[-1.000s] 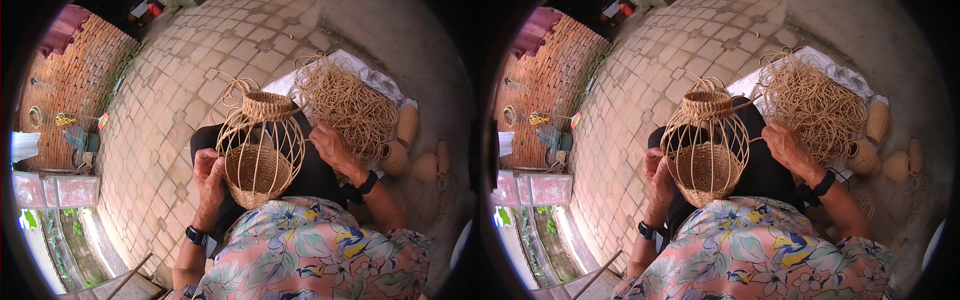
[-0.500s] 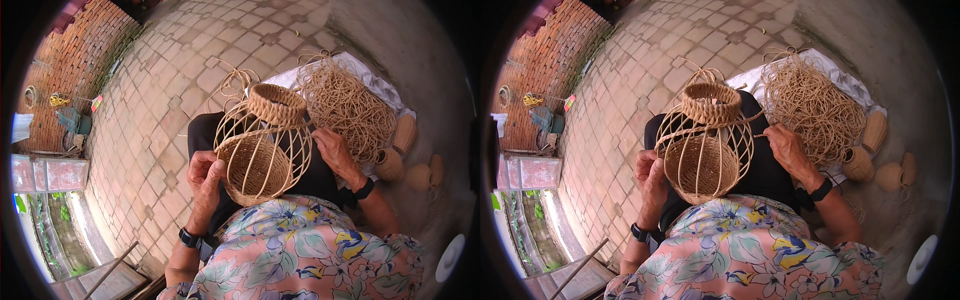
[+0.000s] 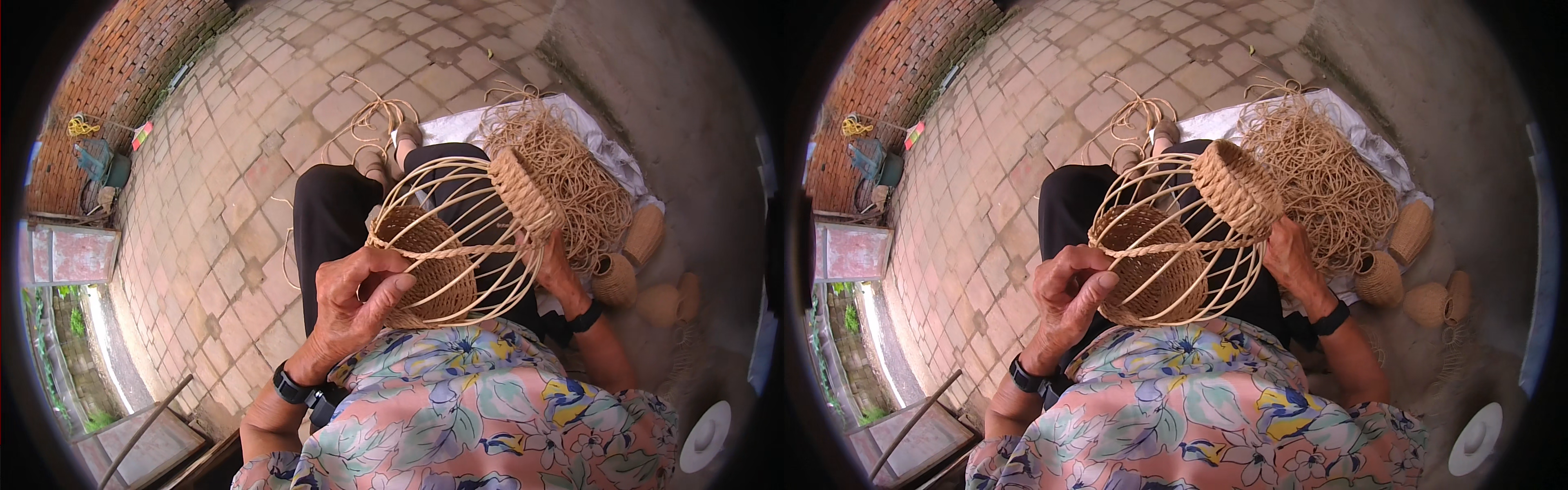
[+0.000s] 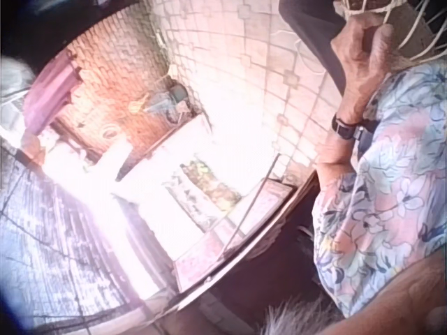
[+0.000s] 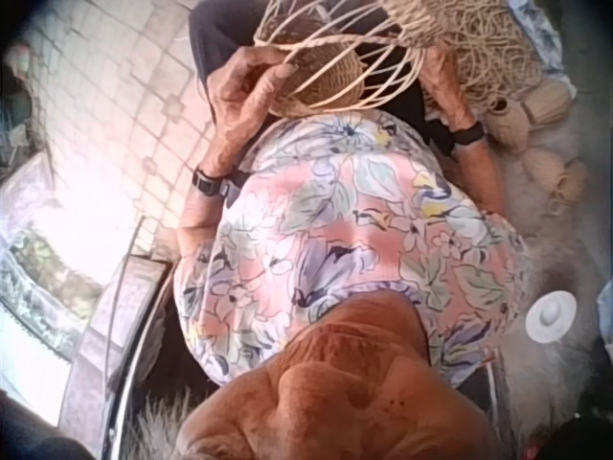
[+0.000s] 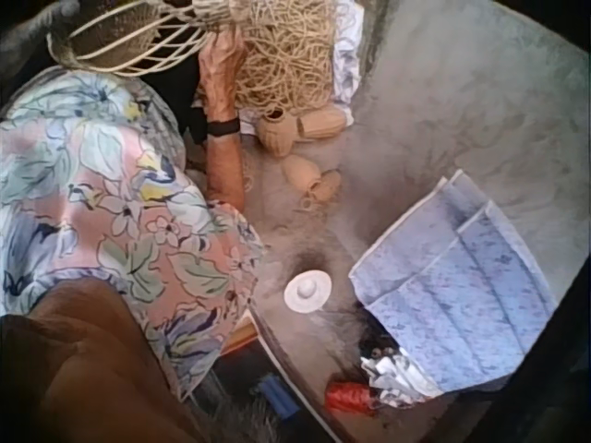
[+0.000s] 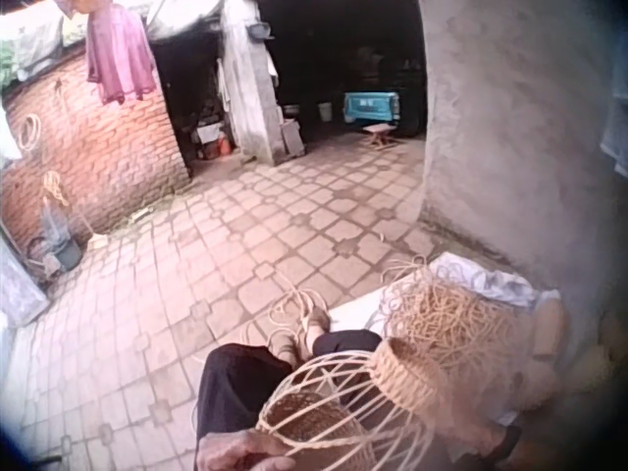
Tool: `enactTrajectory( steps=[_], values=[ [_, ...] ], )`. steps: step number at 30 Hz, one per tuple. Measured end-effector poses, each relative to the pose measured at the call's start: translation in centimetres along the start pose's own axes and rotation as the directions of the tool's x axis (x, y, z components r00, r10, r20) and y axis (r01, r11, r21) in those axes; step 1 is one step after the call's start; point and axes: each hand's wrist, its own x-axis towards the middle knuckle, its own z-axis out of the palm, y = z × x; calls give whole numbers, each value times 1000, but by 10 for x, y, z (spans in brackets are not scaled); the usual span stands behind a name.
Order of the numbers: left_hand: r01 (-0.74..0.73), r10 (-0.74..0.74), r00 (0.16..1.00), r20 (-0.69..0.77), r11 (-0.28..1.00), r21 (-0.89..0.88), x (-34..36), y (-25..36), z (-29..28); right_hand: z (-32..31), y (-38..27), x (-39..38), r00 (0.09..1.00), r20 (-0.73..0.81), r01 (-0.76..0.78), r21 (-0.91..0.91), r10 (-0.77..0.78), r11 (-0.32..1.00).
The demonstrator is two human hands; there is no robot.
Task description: Weaving a small basket from natural fibers.
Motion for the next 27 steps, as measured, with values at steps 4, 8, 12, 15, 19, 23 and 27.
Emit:
enactTrajectory(
  steps=[4, 8, 12, 15, 19, 23, 27],
  values=[
    [-24, 24, 1000, 10, 1000, 2, 0, -2, -1, -3, -3, -1, 1000, 23, 0, 38, -1, 999],
    [-6, 6, 1000, 18, 1000, -1, -2, -3, -3, -4, -7, 2, 998, 58, 13, 4, -13, 1000],
    [96, -99, 994, -39, 991, -90, -6, -8, -2, -15, -28, 10, 994, 107, 7, 61, -14, 998],
    [243, -280, 955, -96, 927, -286, -10, -16, -2, -18, -30, 10, 994, 104, 41, 14, -42, 999],
    [241, -399, 899, -181, 796, -555, -2, -41, -7, -24, -45, 15, 967, 162, -228, 216, 196, 949],
    [291, -533, 828, -174, 674, -679, 8, -79, -10, -28, -61, 30, 954, 180, -299, 537, 239, 789],
    [429, -635, 764, -118, 635, -643, 14, -96, -13, -22, -62, 38, 974, 176, -220, 579, 143, 785]
  ],
)
